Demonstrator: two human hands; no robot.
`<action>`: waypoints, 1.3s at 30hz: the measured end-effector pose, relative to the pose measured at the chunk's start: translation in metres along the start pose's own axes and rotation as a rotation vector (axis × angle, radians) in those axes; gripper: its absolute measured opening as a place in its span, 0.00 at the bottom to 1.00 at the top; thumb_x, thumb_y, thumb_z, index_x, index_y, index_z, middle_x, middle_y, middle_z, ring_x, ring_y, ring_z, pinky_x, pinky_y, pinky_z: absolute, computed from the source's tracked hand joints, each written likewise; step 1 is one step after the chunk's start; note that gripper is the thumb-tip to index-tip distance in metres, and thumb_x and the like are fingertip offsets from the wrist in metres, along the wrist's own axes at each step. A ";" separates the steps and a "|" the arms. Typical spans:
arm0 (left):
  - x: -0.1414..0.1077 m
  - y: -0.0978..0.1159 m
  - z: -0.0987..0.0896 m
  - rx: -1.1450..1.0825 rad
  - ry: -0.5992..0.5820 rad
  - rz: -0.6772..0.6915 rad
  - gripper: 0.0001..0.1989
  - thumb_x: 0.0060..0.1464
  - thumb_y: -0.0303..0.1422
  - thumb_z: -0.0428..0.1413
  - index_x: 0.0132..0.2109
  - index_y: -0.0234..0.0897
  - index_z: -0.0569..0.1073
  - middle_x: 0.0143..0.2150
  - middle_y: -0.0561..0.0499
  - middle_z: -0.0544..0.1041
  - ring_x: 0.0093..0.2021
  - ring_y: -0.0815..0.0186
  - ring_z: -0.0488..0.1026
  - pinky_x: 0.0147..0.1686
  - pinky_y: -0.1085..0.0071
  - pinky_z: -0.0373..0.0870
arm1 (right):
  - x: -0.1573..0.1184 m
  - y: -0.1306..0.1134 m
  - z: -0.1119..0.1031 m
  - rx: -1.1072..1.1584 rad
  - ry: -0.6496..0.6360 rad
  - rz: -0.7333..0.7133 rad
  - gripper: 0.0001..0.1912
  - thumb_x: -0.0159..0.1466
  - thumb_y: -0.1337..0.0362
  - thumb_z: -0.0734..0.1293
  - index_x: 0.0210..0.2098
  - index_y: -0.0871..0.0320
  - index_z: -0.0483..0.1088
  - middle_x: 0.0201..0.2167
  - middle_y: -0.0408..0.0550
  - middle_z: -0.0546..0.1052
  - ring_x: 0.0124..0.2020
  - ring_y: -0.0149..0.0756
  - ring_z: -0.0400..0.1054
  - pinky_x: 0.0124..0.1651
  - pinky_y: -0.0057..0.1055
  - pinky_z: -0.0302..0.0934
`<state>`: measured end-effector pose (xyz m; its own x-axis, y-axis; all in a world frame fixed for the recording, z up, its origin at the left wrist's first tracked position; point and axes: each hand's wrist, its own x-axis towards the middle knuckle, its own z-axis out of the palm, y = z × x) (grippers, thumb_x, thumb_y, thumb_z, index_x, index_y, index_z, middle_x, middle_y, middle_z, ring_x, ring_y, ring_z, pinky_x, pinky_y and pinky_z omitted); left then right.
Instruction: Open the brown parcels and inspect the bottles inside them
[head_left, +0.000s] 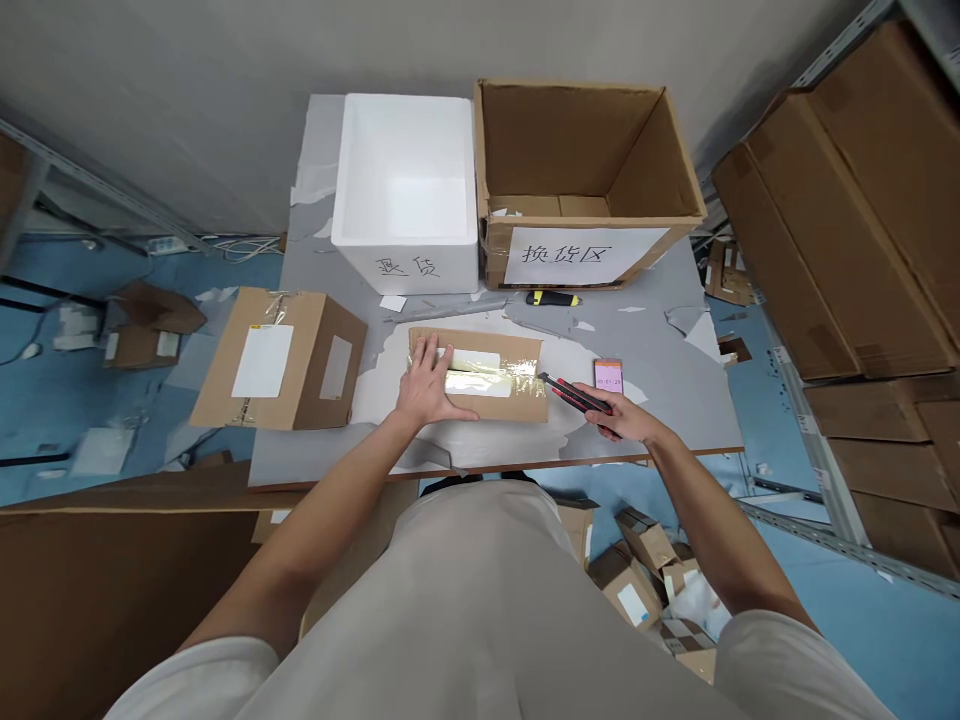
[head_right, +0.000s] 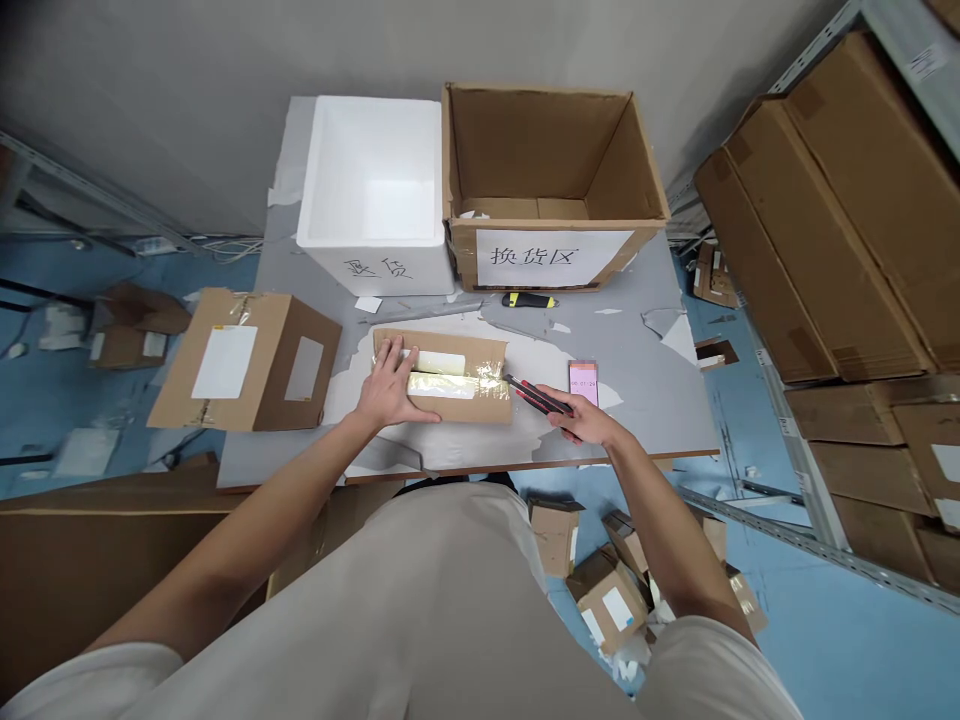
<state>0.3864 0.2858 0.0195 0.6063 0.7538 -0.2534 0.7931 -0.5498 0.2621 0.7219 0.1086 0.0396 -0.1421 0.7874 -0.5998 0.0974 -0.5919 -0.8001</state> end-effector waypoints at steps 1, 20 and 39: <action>0.000 0.000 0.000 -0.007 -0.001 0.001 0.68 0.24 0.65 0.60 0.69 0.34 0.46 0.71 0.37 0.37 0.68 0.36 0.34 0.52 0.45 0.63 | -0.001 -0.001 -0.002 -0.007 -0.005 0.011 0.39 0.59 0.56 0.68 0.66 0.51 0.52 0.24 0.39 0.68 0.15 0.22 0.54 0.15 0.22 0.51; 0.000 0.003 -0.005 -0.036 -0.055 -0.058 0.65 0.29 0.63 0.60 0.69 0.36 0.44 0.71 0.36 0.31 0.69 0.37 0.33 0.52 0.43 0.61 | -0.040 0.056 0.071 0.156 0.247 -0.038 0.41 0.59 0.49 0.66 0.67 0.48 0.46 0.27 0.38 0.66 0.15 0.23 0.57 0.13 0.23 0.52; -0.019 -0.016 0.008 -0.151 0.242 0.047 0.47 0.47 0.58 0.53 0.65 0.31 0.55 0.70 0.33 0.41 0.70 0.45 0.35 0.60 0.43 0.49 | -0.001 0.047 0.039 -0.099 0.793 -0.102 0.34 0.64 0.49 0.51 0.67 0.52 0.43 0.40 0.49 0.70 0.25 0.32 0.65 0.27 0.31 0.64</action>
<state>0.3629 0.2771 0.0124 0.5966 0.8025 -0.0130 0.7356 -0.5403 0.4086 0.6884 0.0734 0.0032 0.5831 0.7463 -0.3208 0.2135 -0.5219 -0.8259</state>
